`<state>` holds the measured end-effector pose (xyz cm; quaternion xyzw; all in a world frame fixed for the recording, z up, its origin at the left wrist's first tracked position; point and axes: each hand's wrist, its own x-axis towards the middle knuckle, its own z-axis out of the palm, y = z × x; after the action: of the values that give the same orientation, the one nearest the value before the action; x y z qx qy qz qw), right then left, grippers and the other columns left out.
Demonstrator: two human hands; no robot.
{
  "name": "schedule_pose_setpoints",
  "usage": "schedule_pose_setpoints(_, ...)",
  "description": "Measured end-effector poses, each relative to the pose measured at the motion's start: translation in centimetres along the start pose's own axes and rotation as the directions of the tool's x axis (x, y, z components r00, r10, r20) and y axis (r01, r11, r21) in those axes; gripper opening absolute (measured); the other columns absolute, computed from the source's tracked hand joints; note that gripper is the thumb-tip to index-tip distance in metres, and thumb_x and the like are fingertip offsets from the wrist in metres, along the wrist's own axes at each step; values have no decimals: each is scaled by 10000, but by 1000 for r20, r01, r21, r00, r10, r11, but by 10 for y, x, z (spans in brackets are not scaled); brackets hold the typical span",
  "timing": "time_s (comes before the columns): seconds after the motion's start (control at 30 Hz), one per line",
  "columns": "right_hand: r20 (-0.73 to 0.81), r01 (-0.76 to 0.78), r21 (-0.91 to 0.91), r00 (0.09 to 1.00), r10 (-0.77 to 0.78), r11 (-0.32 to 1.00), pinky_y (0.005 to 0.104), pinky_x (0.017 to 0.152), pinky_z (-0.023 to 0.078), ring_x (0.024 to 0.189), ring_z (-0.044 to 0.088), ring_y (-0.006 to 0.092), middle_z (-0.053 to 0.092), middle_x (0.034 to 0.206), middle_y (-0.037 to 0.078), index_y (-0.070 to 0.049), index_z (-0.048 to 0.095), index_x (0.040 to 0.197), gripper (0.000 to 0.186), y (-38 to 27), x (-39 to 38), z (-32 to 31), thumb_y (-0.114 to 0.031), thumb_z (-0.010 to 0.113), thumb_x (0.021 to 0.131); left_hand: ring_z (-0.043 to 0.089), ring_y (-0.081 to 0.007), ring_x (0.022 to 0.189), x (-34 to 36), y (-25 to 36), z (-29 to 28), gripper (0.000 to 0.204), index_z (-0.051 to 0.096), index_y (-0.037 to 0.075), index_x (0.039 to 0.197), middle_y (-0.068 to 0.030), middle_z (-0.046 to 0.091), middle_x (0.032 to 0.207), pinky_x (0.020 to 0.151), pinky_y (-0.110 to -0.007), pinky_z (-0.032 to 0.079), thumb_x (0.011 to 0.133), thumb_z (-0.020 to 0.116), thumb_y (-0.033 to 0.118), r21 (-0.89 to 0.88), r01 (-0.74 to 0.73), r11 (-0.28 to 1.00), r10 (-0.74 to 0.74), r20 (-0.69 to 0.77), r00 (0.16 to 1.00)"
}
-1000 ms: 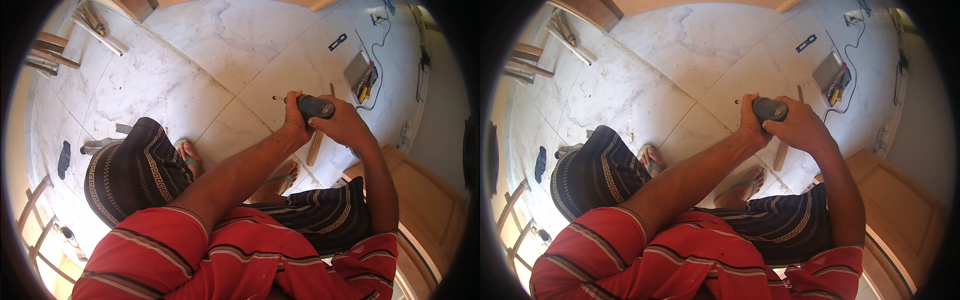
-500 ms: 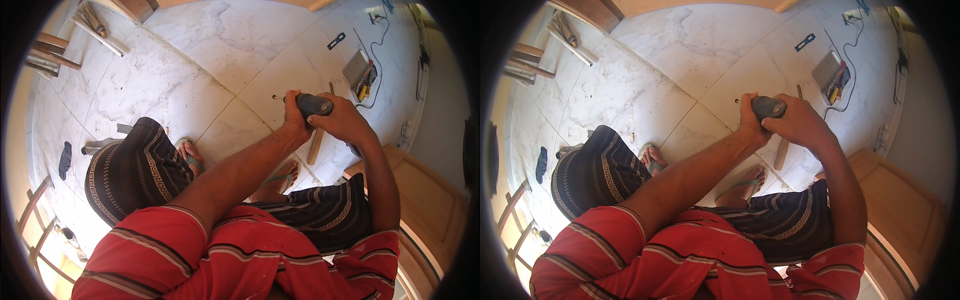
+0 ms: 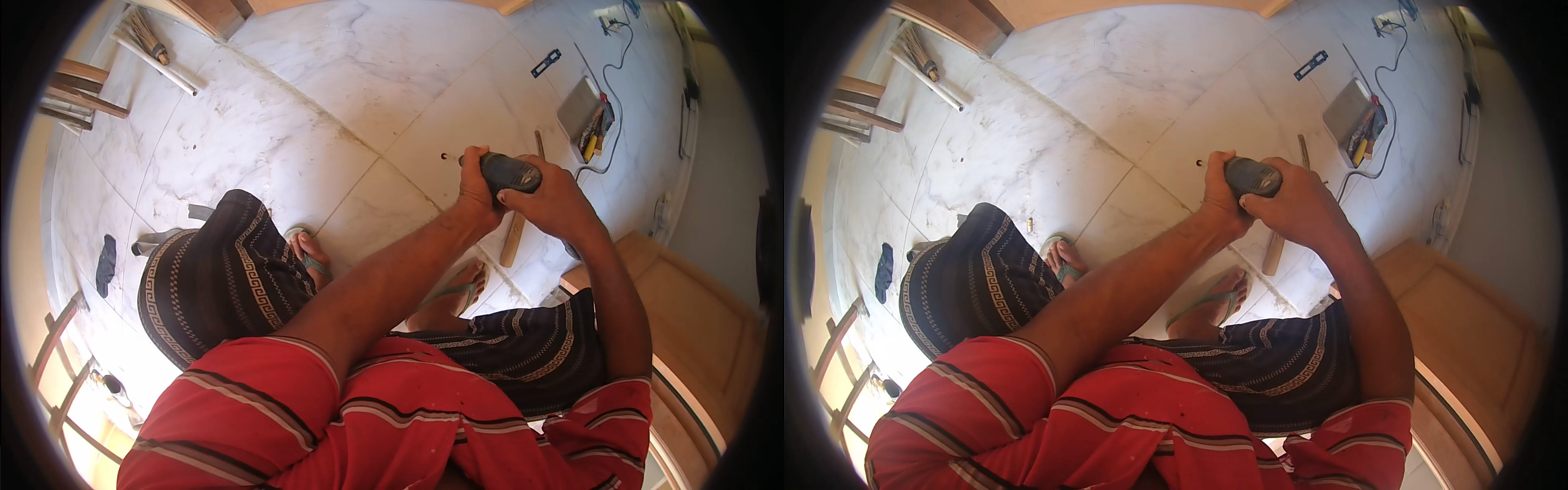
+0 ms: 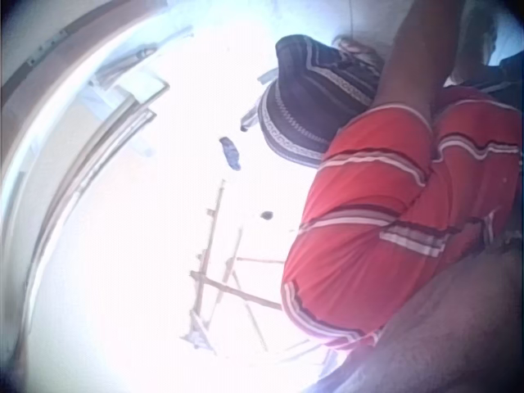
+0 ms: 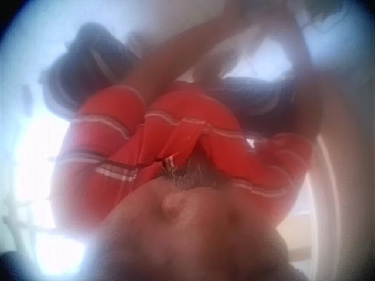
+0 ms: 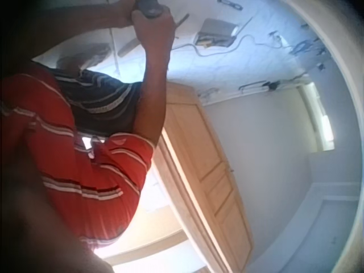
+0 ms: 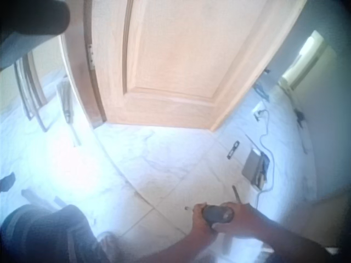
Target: The person uses a power drill to create pilot holes in a wooden door frame and then secures a metal hinge to the frame using screws. The person also uses a hammer to tap the hinge into place and adjusts the drill bit during the process.
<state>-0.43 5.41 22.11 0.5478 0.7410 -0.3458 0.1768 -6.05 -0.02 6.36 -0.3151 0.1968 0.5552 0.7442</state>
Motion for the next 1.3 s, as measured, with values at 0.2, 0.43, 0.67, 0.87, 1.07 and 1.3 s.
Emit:
schedule_pose_setpoints(0.2, 84, -34, 35, 996, 31, 999, 398, 851, 549, 921, 725, 314, 740, 992, 192, 0, 679, 1210, 524, -3, 0, -12, -296, 758, 785, 654, -263, 965, 0, -1, 3, 448, 599, 142, 976, -80, 673, 1006, 884, -438, 523, 862, 587, 575, 11, 15, 1000, -15, 4, 1000)
schedule_pose_setpoints(0.43, 102, -2, -20, 995, 4, 1000, 388, 831, 548, 892, 722, 294, 742, 964, 180, 13, 686, 1176, 512, -12, 10, -14, -297, 759, 776, 658, -267, 972, -1, 4, 6, 449, 589, 139, 994, -84, 673, 1010, 903, -449, 531, 876, 573, 572, -54, -16, 998, 13, -42, 999)
schedule_pose_setpoints(0.67, -20, 96, 33, 995, -95, 995, 338, 667, 539, 679, 659, 185, 727, 864, 101, -13, 673, 1239, 499, 10, 12, 9, -258, 755, 811, 658, -264, 976, 4, 4, -3, 455, 585, 139, 1011, -84, 674, 1026, 907, -440, 527, 885, 569, 576, 0, -21, 1000, 21, -41, 999)
schedule_pose_setpoints(0.87, 61, -3, 36, 998, 1, 999, 349, 709, 541, 752, 685, 215, 724, 887, 125, -17, 680, 1236, 502, 9, 12, 0, -264, 755, 806, 655, -252, 987, 1, 3, 0, 449, 588, 148, 1004, -73, 676, 1015, 904, -437, 521, 880, 572, 580, 26, 0, 1000, 1, -33, 999)
schedule_pose_setpoints(1.07, 85, -13, 31, 996, 10, 999, 394, 843, 557, 917, 734, 307, 752, 995, 183, -18, 686, 1240, 527, -6, 11, -5, -281, 763, 790, 659, -256, 969, 0, 6, 2, 454, 587, 144, 1004, -68, 673, 1005, 892, -446, 525, 886, 568, 582, -24, -16, 1000, 15, -66, 998)
schedule_pose_setpoints(1.3, 37, -96, 116, 995, 92, 989, 383, 850, 549, 942, 724, 279, 749, 1002, 172, -31, 679, 1271, 538, 14, -10, -6, -265, 764, 794, 659, -267, 980, 0, -11, 4, 484, 579, 121, 1053, -91, 660, 1032, 907, -438, 527, 884, 586, 575, 64, 18, 998, -14, -59, 998)
